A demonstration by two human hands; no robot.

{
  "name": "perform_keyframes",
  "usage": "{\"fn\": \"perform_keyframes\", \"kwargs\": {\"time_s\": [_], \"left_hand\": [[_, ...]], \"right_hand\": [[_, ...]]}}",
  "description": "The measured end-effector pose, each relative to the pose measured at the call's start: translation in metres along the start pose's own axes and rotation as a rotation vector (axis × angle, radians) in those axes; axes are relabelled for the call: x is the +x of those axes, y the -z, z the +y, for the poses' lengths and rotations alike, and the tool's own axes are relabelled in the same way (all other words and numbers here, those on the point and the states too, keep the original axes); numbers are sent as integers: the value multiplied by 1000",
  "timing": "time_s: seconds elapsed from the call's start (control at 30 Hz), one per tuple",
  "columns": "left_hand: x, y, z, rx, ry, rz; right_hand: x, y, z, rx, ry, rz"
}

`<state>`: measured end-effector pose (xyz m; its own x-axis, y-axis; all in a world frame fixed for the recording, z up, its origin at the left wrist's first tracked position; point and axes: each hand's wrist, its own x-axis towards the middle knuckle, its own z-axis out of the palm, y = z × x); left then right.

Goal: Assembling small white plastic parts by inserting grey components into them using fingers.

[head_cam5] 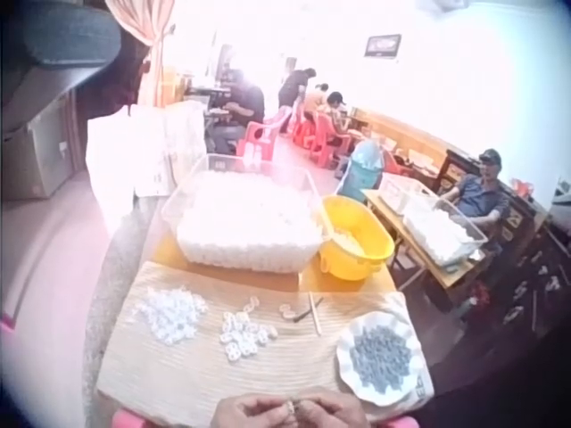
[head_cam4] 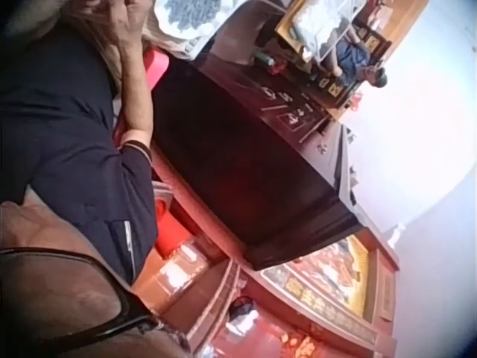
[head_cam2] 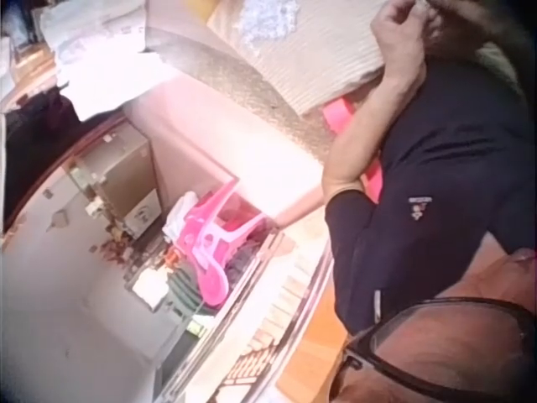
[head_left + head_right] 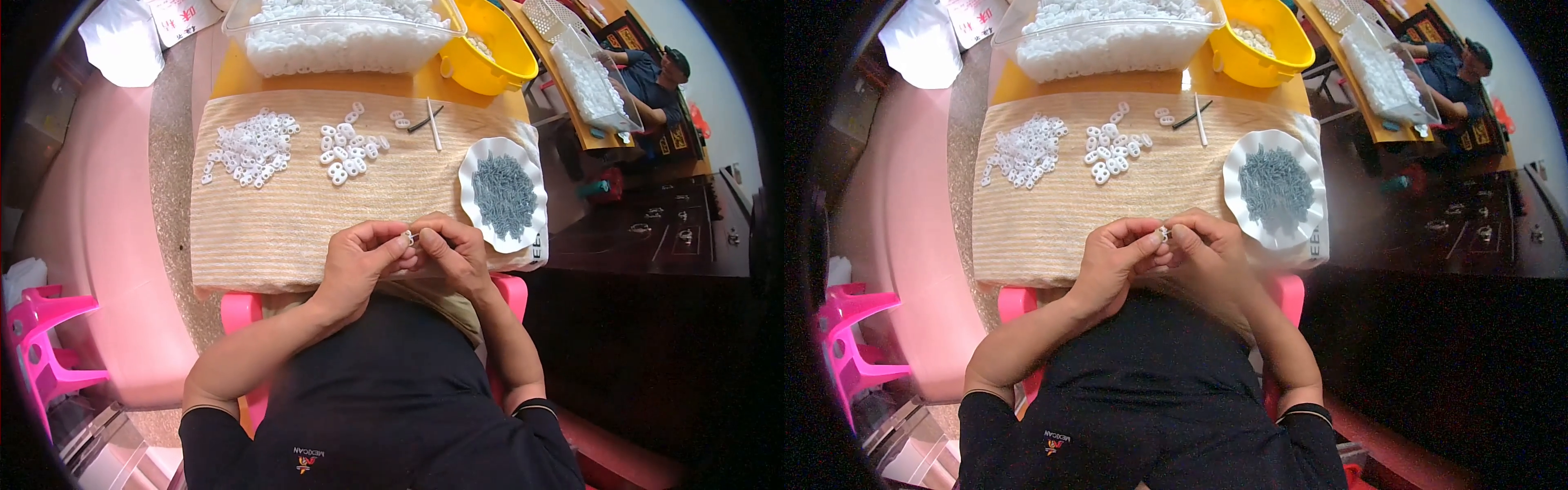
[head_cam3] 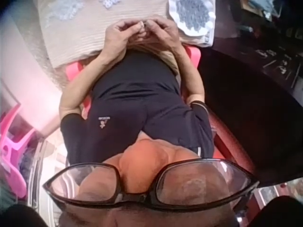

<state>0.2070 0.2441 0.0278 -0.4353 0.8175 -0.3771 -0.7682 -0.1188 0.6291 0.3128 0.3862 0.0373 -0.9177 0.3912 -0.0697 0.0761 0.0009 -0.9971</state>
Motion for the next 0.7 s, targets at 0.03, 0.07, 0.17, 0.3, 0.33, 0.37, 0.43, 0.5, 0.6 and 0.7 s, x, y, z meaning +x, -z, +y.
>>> {"fn": "perform_keyframes", "kwargs": {"time_s": [0.03, 0.07, 0.17, 0.3, 0.33, 0.37, 0.43, 0.5, 0.6, 0.7], "left_hand": [[0, -1, 0, -4, 2, 2], [0, -1, 0, -10, 8, 5], [0, 0, 1, -24, 15, 3], [0, 0, 0, -36, 14, -4], [0, 0, 0, -38, 14, -4], [0, -1, 1, -42, 9, -4], [-1, -1, 1, -49, 3, -4], [-1, 0, 1, -26, 1, 32], [-1, 0, 3, -18, -15, 45], [-3, -1, 7, -28, -16, 61]], "right_hand": [[0, 2, 1, 47, -21, -4], [-1, 2, 1, 43, -25, -6], [-1, 2, 3, 46, -36, 4], [-1, 2, 5, 60, -40, -6], [-1, 1, 5, 80, -44, 2], [-2, 2, 5, 79, -45, 1], [-2, 4, 5, 54, -24, 4], [0, 6, 2, 26, -25, 22], [5, 7, -3, -27, -36, 57], [14, 4, -13, -94, -59, 95]]}}
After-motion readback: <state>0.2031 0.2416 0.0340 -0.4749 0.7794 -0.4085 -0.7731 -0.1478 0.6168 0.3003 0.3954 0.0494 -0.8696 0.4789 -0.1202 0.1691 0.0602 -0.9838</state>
